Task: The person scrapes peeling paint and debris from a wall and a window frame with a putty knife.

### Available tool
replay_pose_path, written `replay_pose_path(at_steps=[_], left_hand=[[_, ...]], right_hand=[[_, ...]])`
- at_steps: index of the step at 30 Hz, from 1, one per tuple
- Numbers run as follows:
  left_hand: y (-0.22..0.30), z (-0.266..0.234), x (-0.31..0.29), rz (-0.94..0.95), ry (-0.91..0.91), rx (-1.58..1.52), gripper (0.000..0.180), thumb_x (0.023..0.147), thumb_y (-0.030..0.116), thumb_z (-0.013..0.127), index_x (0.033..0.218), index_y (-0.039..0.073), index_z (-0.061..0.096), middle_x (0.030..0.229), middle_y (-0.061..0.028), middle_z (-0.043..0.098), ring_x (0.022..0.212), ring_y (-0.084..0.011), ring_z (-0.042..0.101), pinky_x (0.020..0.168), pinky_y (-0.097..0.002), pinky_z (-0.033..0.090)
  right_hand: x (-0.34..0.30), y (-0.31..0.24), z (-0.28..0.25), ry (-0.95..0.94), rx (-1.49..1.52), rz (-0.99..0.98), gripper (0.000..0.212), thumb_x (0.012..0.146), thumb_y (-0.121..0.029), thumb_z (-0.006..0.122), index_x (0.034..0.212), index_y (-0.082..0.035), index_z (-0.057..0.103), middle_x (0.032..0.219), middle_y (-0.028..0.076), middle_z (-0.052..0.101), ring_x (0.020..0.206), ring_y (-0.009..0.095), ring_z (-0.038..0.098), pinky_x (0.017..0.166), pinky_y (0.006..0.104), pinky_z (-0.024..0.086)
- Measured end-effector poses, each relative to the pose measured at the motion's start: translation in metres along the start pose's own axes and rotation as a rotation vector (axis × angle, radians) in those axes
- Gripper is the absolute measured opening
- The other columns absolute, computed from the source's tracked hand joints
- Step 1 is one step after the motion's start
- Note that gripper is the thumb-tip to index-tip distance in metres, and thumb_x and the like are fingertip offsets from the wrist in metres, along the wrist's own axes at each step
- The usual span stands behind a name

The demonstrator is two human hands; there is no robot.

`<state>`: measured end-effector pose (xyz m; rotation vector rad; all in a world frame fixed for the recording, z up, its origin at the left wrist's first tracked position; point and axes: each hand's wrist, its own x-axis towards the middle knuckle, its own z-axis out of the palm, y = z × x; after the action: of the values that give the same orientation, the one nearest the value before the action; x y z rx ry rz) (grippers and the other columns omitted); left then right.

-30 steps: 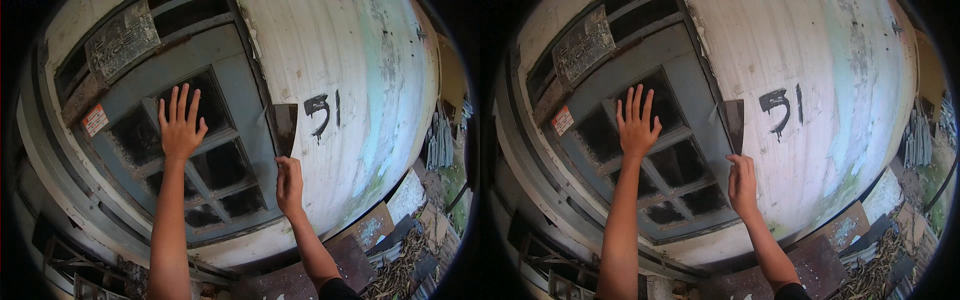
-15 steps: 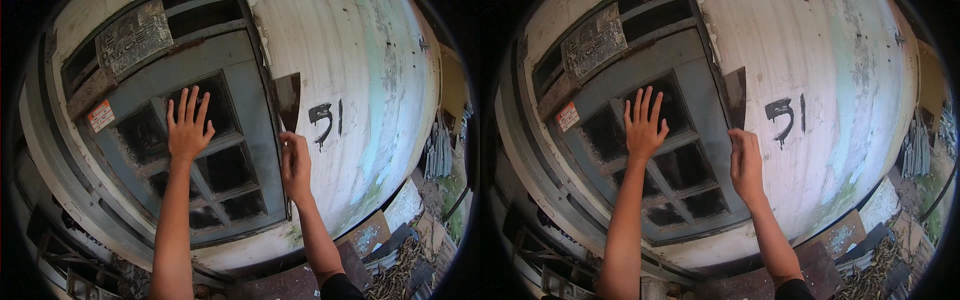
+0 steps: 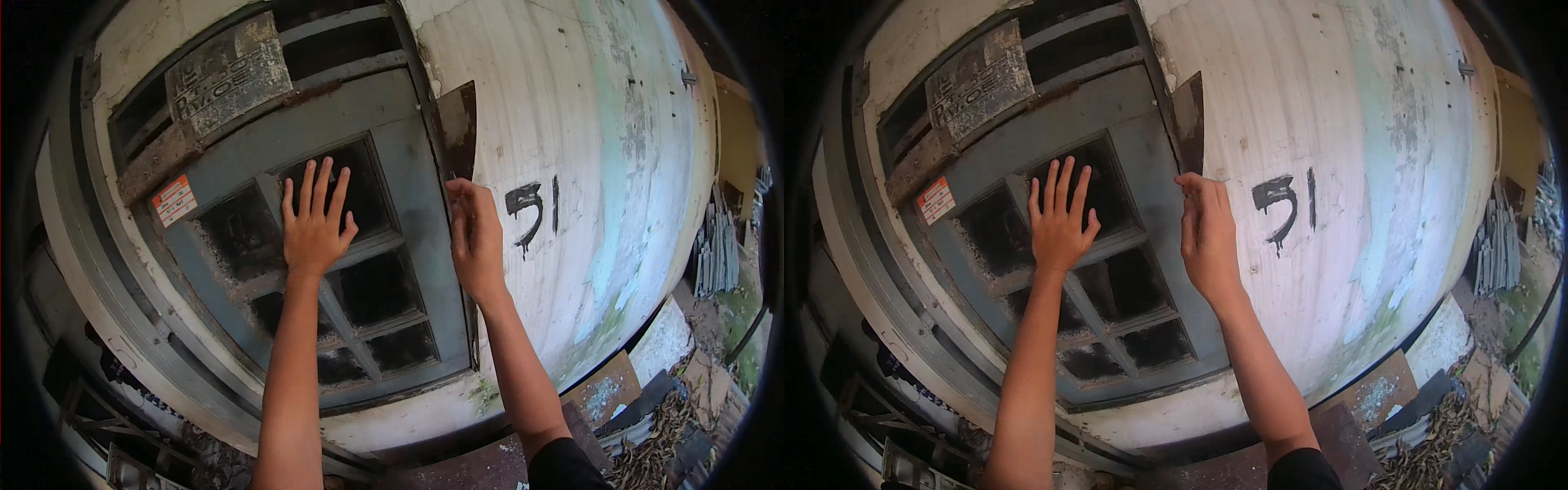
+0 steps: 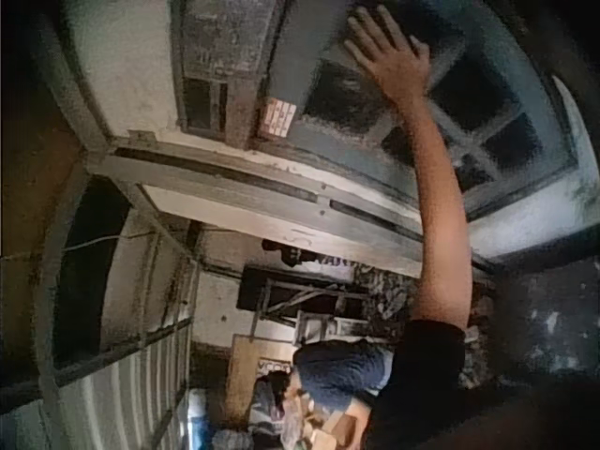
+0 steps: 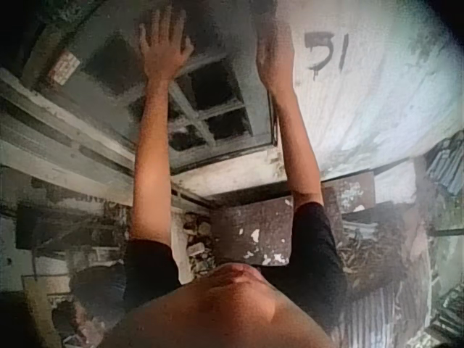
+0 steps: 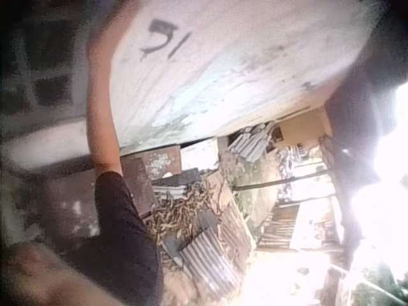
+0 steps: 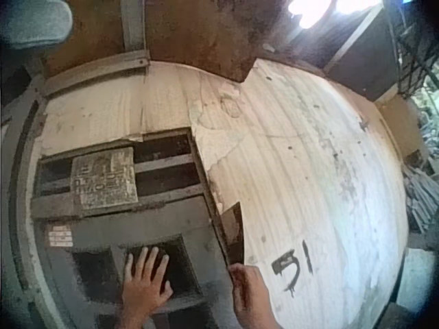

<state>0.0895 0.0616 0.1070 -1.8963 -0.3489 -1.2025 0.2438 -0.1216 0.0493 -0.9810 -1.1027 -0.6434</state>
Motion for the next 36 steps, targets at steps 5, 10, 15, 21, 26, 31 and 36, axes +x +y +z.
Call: replay_pose_path(at_steps=[5,10,15,21,26,31,36], left_hand=[[-0.001,-0.001,0.000,-0.004,0.016,-0.014,0.070,0.083,0.026,0.059,0.149,0.021,0.037,0.157,-0.0057,0.029,0.145,-0.0258,0.025,0.116,-0.0538,0.021],[-0.001,-0.002,0.000,-0.005,-0.030,-0.017,0.070,0.082,0.027,0.059,0.149,0.021,0.036,0.156,-0.0054,0.029,0.145,-0.0255,0.025,0.116,-0.0540,0.022],[-0.001,-0.003,0.000,-0.002,-0.001,-0.019,0.070,0.082,0.027,0.059,0.149,0.022,0.037,0.156,-0.0051,0.029,0.145,-0.0252,0.025,0.116,-0.0545,0.021],[-0.002,-0.002,-0.001,-0.009,0.000,-0.015,0.071,0.082,0.027,0.059,0.149,0.023,0.035,0.157,-0.0046,0.029,0.145,-0.0249,0.025,0.115,-0.0590,0.019],[-0.003,-0.003,-0.001,-0.002,-0.002,-0.024,0.072,0.082,0.026,0.059,0.150,0.023,0.034,0.157,-0.0042,0.028,0.145,-0.0247,0.025,0.115,-0.0595,0.018],[-0.001,-0.002,0.000,-0.007,-0.032,-0.022,0.072,0.082,0.026,0.060,0.149,0.021,0.035,0.157,-0.0045,0.028,0.145,-0.0239,0.025,0.115,-0.0586,0.017],[0.000,-0.001,0.000,0.003,-0.012,-0.021,0.070,0.083,0.025,0.059,0.149,0.020,0.037,0.157,-0.0048,0.028,0.146,-0.0236,0.024,0.116,-0.0568,0.017]], right_hand=[[0.010,-0.003,0.005,0.036,0.039,-0.029,0.030,0.089,0.013,0.047,0.116,0.001,0.053,0.106,0.018,0.054,0.097,0.032,0.058,0.085,0.0373,0.047],[0.031,-0.007,0.012,0.066,0.078,-0.032,0.028,0.091,0.011,0.046,0.116,0.001,0.052,0.106,0.019,0.054,0.103,0.034,0.060,0.087,0.0362,0.048],[0.047,-0.019,0.008,0.053,0.047,-0.043,0.026,0.093,0.008,0.045,0.118,0.000,0.051,0.107,0.019,0.056,0.101,0.031,0.062,0.087,0.0341,0.048],[0.039,-0.026,-0.019,0.131,0.254,0.149,0.045,0.098,0.000,0.045,0.140,-0.009,0.031,0.099,0.012,0.061,0.071,0.008,0.054,0.064,0.0225,0.044],[0.014,-0.008,-0.051,0.197,0.031,0.127,0.037,0.102,-0.008,0.043,0.138,-0.006,0.042,0.100,0.012,0.062,0.088,0.014,0.058,0.085,0.0290,0.047],[-0.057,0.016,-0.091,0.284,-0.040,0.244,0.038,0.101,-0.006,0.043,0.138,0.000,0.048,0.113,0.009,0.055,0.104,0.015,0.052,0.092,0.0283,0.042],[-0.135,0.045,-0.127,0.243,-0.374,0.357,0.043,0.096,0.000,0.048,0.138,-0.007,0.053,0.093,0.005,0.046,0.078,0.013,0.042,0.070,0.0243,0.038]])
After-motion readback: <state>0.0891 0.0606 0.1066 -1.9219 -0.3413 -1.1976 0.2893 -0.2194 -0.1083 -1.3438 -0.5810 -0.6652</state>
